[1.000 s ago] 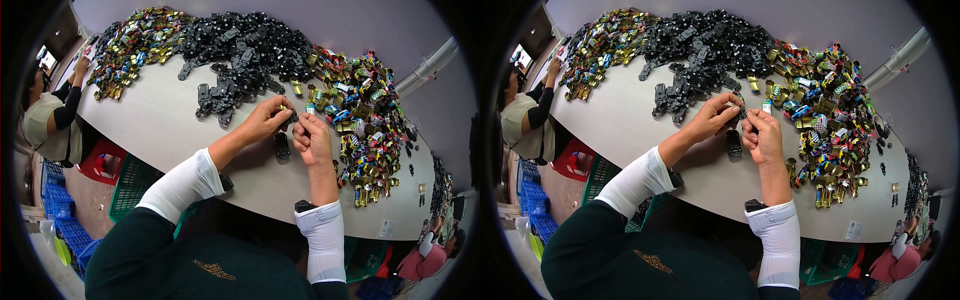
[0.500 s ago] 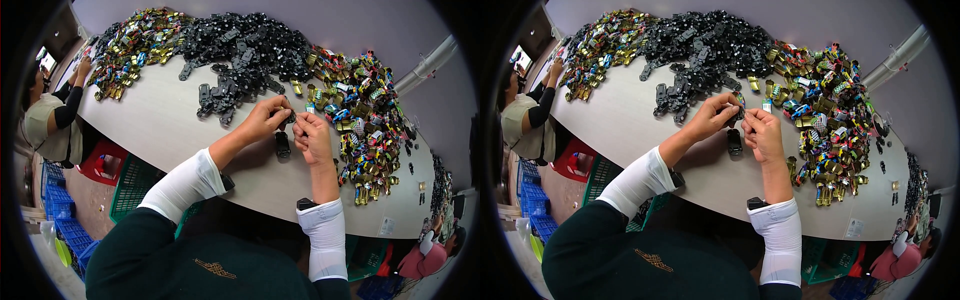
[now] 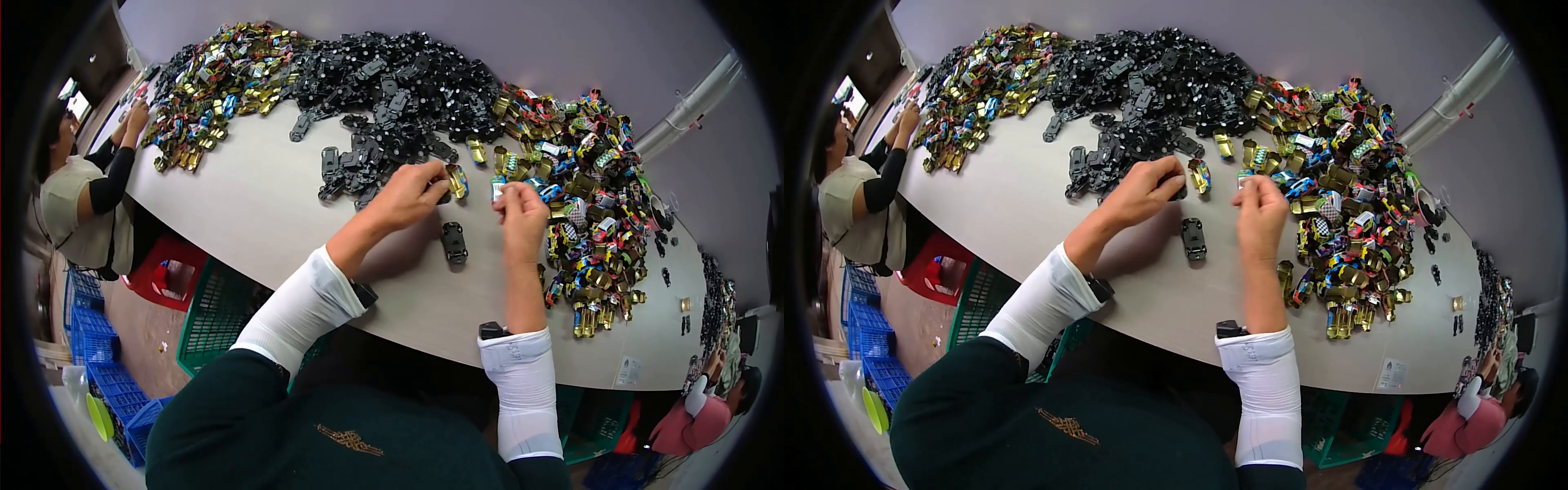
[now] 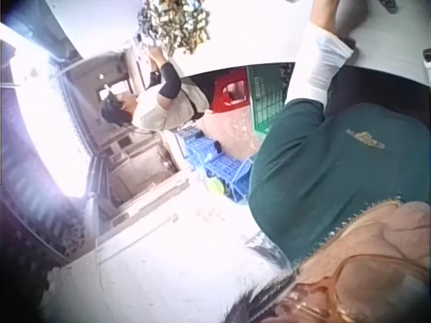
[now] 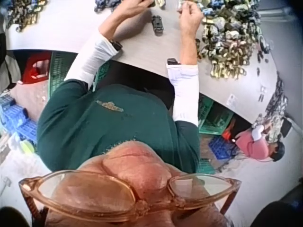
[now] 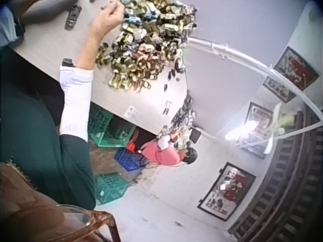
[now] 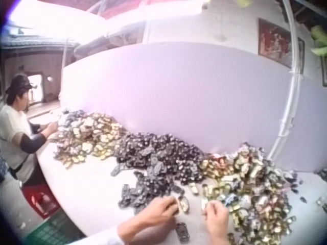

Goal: Assembling small toy car components at a workstation.

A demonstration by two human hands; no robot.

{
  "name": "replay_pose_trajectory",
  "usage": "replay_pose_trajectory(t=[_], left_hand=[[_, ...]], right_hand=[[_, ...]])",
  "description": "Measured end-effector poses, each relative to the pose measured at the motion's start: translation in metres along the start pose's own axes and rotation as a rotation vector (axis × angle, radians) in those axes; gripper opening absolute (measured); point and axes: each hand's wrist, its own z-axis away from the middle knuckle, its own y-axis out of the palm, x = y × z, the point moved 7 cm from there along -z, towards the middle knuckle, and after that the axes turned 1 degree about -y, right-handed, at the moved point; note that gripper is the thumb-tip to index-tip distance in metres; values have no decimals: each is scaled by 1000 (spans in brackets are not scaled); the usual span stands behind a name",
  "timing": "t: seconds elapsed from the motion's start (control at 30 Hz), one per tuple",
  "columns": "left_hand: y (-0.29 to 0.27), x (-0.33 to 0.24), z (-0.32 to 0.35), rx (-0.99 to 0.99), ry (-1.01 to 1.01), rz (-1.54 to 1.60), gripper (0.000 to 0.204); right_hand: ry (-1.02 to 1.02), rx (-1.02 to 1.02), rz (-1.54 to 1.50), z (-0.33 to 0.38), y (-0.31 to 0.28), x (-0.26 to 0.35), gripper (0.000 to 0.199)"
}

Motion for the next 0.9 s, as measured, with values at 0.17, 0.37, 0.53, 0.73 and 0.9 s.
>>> replay_pose_trajectory(t=[0.17,0.37,0.53,0.73,0.9], left_hand=[[17,2,4,284,134,-166,18],[-30,12,-4,-329,78,-186,12],[-31,10,3,-372,241,-574,20],[-7,17,-4,-197,42,4,34],[14,36,-7,74,-251,882,40]], right_hand=[[-84,-141,307,-10,-26,2,15],[-454,-12,588,-1,18,18,24],[-430,23,775,2,39,12,28],[-202,2,409,-11,28,-24,10],[206,127,-173,-1,33,-34,12]])
